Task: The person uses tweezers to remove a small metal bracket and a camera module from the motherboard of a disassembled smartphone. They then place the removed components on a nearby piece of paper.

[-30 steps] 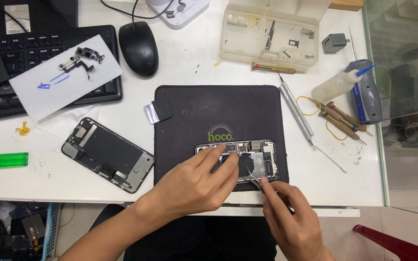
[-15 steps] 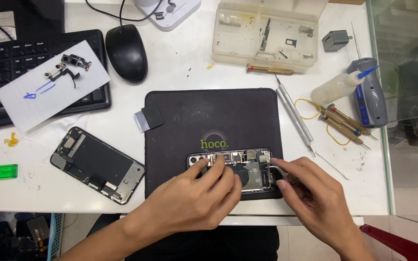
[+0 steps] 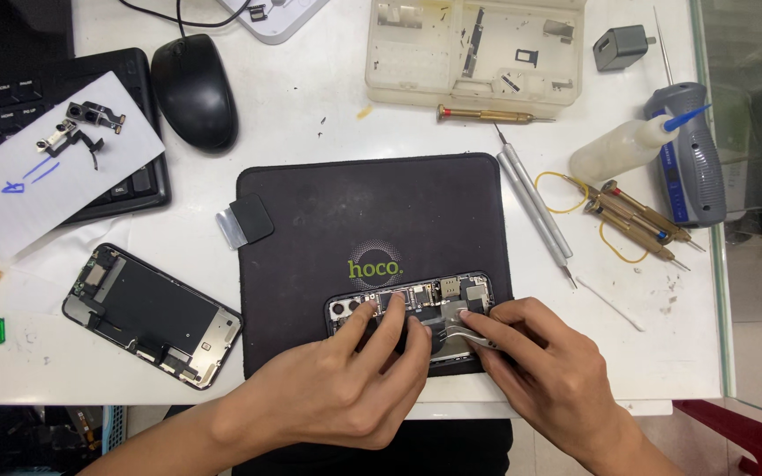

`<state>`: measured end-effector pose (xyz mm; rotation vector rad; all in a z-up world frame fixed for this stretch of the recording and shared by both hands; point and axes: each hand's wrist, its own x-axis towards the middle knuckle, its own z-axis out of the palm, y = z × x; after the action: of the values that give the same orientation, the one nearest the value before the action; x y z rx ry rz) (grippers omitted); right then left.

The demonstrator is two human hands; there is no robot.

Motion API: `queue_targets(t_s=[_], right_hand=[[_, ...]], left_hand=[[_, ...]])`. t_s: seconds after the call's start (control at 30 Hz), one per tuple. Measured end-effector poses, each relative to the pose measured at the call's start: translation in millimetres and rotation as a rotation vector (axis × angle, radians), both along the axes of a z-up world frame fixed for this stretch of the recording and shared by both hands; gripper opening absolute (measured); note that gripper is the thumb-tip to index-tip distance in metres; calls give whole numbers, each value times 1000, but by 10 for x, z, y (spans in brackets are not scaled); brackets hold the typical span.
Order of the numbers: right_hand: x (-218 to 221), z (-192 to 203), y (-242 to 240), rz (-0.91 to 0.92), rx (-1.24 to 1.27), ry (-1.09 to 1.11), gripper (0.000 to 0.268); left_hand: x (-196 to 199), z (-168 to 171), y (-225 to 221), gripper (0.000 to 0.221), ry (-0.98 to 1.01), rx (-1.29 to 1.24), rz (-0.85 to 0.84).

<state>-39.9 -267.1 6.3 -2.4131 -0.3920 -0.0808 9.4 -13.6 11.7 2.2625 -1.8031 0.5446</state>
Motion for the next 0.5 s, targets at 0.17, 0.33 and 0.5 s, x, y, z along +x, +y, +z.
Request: queue_targets(t_s=[0.17, 0.33, 0.5], right_hand=[[19, -5, -8, 16, 2, 20, 41], [12, -49, -31, 23, 8, 38, 42], [33, -55, -33, 73, -65, 63, 46]], left_hand=[[46, 2, -22, 29, 18, 22, -33], [32, -8, -17, 27, 45, 29, -23], [4, -8, 0, 24, 119, 22, -5]])
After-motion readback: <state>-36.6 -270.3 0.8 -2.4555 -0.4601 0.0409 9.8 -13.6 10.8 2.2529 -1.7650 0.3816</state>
